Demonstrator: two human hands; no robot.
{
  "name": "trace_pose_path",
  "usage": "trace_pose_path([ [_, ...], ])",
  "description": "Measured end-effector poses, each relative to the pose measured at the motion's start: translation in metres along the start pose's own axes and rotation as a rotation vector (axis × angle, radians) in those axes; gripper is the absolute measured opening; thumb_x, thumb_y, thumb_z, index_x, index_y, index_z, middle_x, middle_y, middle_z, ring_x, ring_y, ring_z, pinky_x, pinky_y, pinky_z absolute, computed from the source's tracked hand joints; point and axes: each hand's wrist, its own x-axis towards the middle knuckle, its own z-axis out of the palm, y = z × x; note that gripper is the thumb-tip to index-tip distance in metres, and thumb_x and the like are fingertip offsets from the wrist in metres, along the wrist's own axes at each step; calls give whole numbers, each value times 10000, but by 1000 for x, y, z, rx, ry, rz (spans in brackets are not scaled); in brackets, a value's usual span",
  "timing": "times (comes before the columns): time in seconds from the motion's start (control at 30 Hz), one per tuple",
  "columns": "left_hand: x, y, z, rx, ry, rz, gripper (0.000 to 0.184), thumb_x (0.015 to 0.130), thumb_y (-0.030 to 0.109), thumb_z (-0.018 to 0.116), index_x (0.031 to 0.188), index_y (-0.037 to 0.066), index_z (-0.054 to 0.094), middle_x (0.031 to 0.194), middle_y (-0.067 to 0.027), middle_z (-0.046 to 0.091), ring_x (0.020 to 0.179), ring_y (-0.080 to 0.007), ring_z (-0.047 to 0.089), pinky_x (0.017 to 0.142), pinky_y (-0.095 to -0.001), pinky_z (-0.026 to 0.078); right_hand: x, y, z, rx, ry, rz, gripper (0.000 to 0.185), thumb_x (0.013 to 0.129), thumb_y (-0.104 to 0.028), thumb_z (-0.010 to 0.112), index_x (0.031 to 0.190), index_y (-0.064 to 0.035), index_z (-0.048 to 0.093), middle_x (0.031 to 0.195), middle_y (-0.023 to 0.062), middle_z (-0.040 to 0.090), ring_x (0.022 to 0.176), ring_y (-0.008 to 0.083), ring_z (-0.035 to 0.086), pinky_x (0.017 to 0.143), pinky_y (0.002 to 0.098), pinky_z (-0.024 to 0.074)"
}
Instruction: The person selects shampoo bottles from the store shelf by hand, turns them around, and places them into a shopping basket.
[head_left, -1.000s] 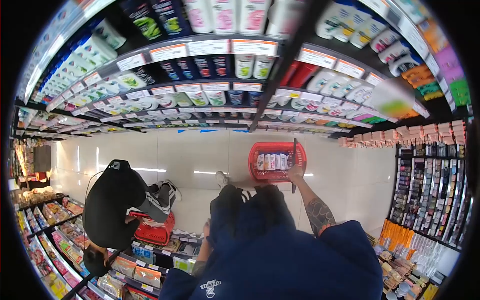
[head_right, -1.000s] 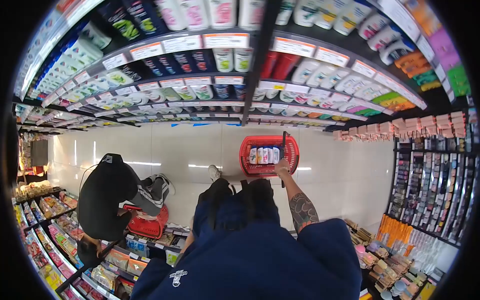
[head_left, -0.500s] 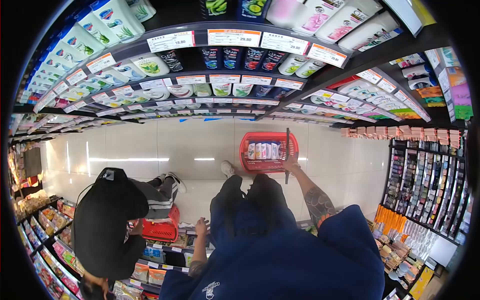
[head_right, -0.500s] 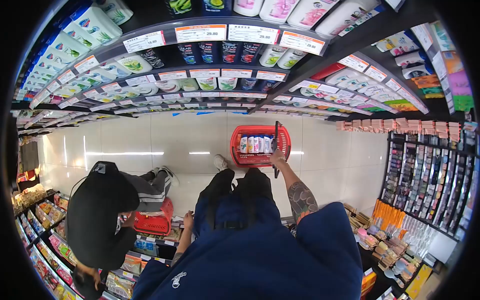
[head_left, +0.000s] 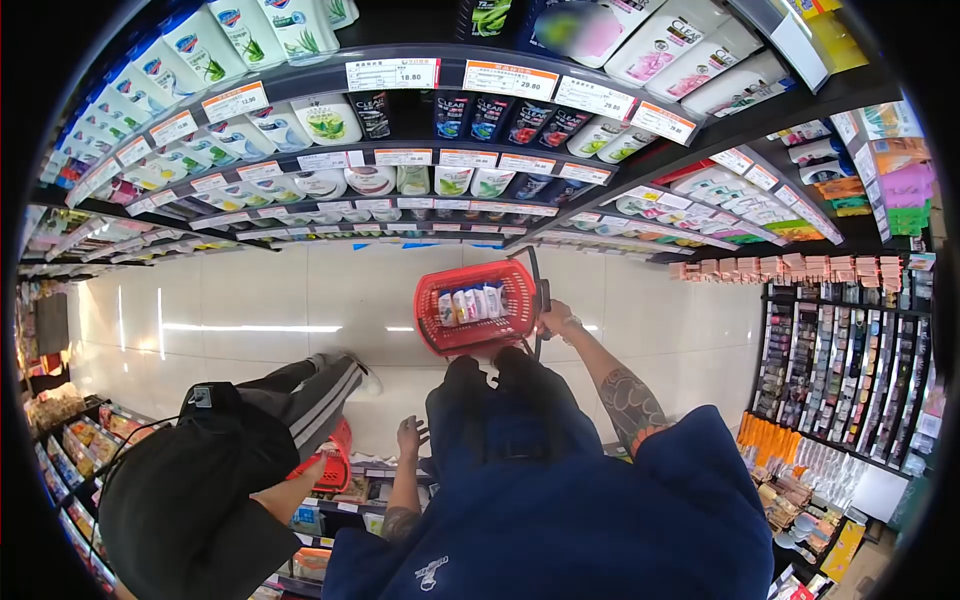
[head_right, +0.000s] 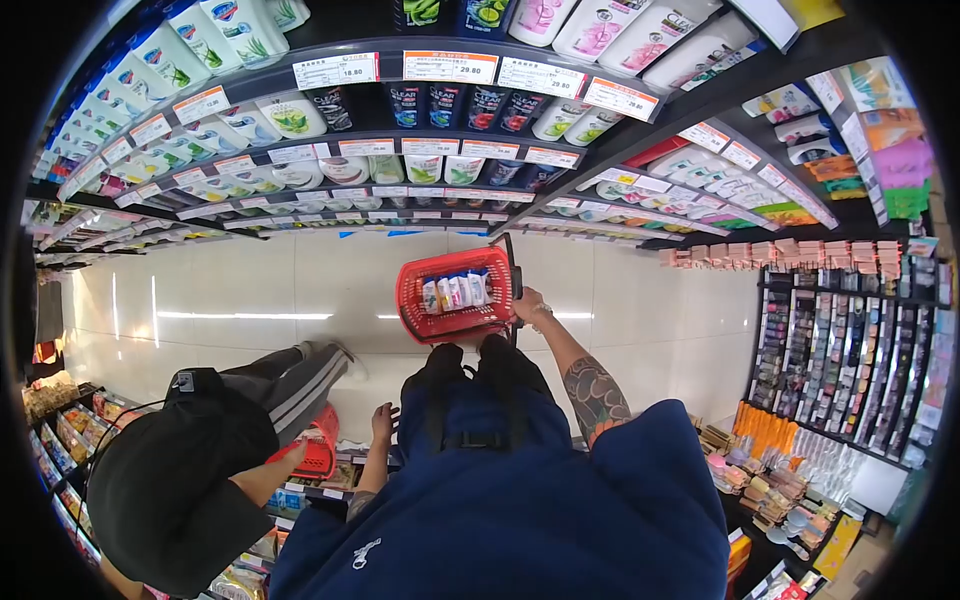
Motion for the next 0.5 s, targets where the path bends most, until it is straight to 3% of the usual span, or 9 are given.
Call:
trace_pose_path([
  [0.27,5,-2,18,-4,1,10,443,930,312,482,1248,4,453,1097,-175,609,849,-271,658,656,-373,562,18,26,-32,73,-2,31,255,681,-31,691,894,6,554,778,144,665,661,249,689,536,349,560],
  [0.4,-4,1,29,-16,10,61,437,933,300,480,1251,3,450,1093,-172,611,850,-266,658,658,-365,559,29,54,-50,42,-15,10,212,752,-66,627,919,29,537,772,150,668,623,239,681,504,337,544],
  [0.5,-12,-2,41,4,48,62,420,942,300,480,1242,7,459,1092,-174,611,849,-262,659,659,-355,555,28,74,-73,185,23,56,170,825,-88,549,967,3,529,809,152,656,653,254,681,519,353,558],
])
